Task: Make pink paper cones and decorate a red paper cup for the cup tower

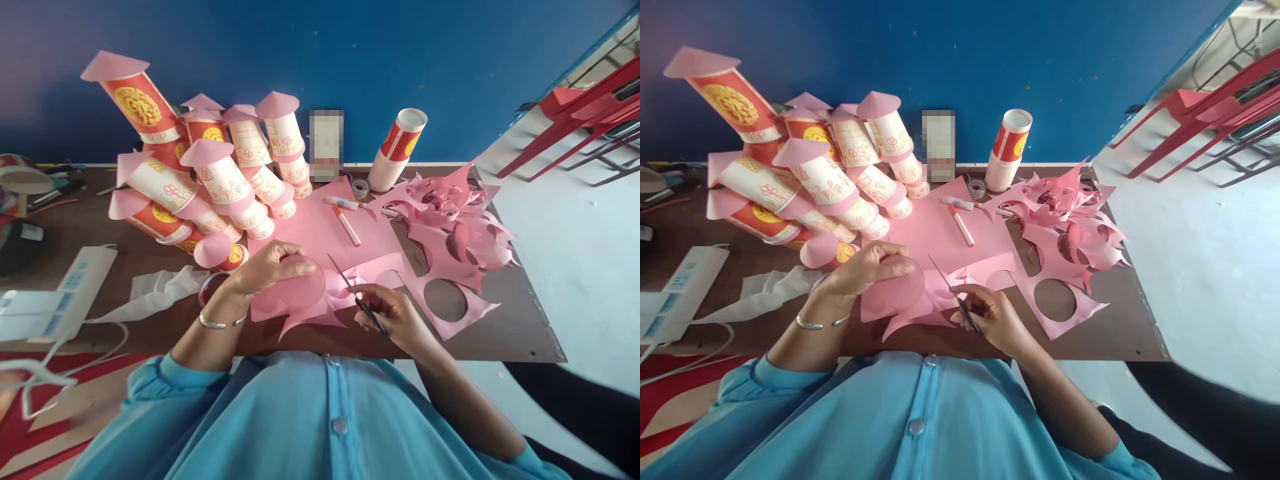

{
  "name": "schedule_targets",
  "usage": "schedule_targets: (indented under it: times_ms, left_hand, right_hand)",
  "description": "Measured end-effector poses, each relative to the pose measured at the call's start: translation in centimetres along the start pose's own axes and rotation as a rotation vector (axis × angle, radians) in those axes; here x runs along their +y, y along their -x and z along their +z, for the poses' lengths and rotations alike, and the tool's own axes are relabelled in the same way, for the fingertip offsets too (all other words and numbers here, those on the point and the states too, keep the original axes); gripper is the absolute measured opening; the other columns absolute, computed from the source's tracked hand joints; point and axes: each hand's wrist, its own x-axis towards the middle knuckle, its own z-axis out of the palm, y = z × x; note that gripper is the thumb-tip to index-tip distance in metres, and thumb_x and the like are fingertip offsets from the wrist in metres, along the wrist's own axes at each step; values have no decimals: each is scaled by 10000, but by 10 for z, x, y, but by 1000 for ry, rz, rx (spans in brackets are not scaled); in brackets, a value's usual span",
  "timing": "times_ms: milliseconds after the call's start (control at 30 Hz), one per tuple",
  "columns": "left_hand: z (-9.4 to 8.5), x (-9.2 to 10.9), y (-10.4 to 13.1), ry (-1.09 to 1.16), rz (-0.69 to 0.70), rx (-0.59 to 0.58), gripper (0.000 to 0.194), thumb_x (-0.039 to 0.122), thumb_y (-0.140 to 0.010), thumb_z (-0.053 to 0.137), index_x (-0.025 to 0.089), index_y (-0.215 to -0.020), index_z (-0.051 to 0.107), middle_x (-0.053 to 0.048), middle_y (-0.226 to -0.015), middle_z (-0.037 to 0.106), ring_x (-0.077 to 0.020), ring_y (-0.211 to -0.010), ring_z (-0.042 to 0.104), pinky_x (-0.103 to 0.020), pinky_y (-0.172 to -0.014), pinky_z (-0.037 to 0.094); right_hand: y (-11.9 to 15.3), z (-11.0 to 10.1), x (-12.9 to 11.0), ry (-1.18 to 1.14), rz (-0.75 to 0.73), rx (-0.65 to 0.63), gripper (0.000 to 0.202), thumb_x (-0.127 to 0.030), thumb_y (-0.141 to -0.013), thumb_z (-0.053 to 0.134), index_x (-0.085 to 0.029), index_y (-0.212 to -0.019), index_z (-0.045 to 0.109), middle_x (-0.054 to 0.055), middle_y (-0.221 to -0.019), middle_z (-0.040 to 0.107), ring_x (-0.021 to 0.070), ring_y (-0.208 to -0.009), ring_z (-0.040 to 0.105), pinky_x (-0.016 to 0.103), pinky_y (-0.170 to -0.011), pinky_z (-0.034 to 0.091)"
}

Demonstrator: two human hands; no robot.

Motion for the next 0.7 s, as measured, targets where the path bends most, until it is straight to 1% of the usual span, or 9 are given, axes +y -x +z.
schedule_targets:
  times_ms: [100, 167, 233, 300, 367, 433, 533, 600, 700]
  left_hand:
    - [2, -7, -1, 137, -14, 183, 356, 465, -798, 791, 166, -665, 648, 22, -654, 492, -113, -646, 411, -263, -606, 329]
    - [3, -12, -3, 234, 3, 292, 346, 481, -776, 816, 171, -694, 686, 13, -671, 536, -122, -661, 439, -268, -626, 355]
    - [4, -16, -5, 309, 34, 379, 362, 475, -765, 833, 176, -656, 661, 21, -648, 519, -118, -651, 429, -268, -636, 364]
    - [5, -18, -7, 349, 54, 465, 393, 461, -765, 839, 180, -612, 612, 34, -616, 477, -110, -626, 404, -267, -627, 357]
    - [5, -19, -8, 372, 65, 544, 393, 453, -766, 838, 184, -611, 597, 40, -605, 467, -107, -606, 399, -269, -606, 348]
    - [5, -20, -8, 407, 71, 588, 369, 453, -770, 833, 190, -639, 609, 40, -615, 492, -110, -601, 424, -271, -598, 351]
    - [4, -22, -8, 469, 90, 620, 355, 454, -763, 832, 197, -659, 610, 40, -640, 527, -113, -623, 468, -267, -628, 383]
    - [3, -23, -9, 485, 106, 646, 364, 460, -751, 832, 199, -650, 599, 38, -647, 541, -115, -638, 488, -265, -645, 402]
    - [2, -23, -9, 498, 105, 652, 358, 461, -738, 831, 204, -650, 598, 29, -650, 555, -122, -636, 503, -266, -628, 418]
  right_hand:
    - [-1, -7, 0, 131, -101, 143, 360, -377, -829, 774, -222, -1129, 650, -22, -724, 677, 132, -618, 624, 241, -563, 486]
    - [-2, -15, 0, 340, -188, 265, 358, -358, -837, 766, -234, -1145, 631, 19, -857, 734, 160, -701, 672, 254, -595, 511]
    - [-4, -23, -1, 616, -279, 337, 354, -292, -858, 735, -239, -1190, 625, 60, -998, 762, 201, -822, 718, 291, -677, 554]
    - [-5, -28, -4, 882, -362, 317, 361, -216, -876, 693, -235, -1230, 625, 87, -1093, 765, 247, -957, 735, 344, -782, 581]
    - [-6, -27, -7, 1055, -432, 229, 397, -167, -887, 669, -222, -1277, 617, 104, -1154, 758, 274, -1051, 729, 376, -842, 590]
    - [-7, -21, -9, 1117, -491, 123, 439, -150, -906, 661, -212, -1335, 592, 107, -1205, 750, 268, -1090, 723, 373, -864, 597]
    - [-12, -10, -8, 1192, -573, 10, 423, -142, -957, 621, -209, -1374, 589, 102, -1246, 741, 243, -1128, 711, 340, -875, 600]
    - [-18, -8, -6, 1317, -589, -9, 393, -131, -989, 574, -206, -1373, 612, 116, -1231, 742, 249, -1138, 702, 333, -842, 599]
    - [-30, -19, -2, 1487, -529, 79, 342, -153, -1020, 534, -201, -1336, 655, 135, -1167, 749, 253, -1059, 709, 322, -761, 584]
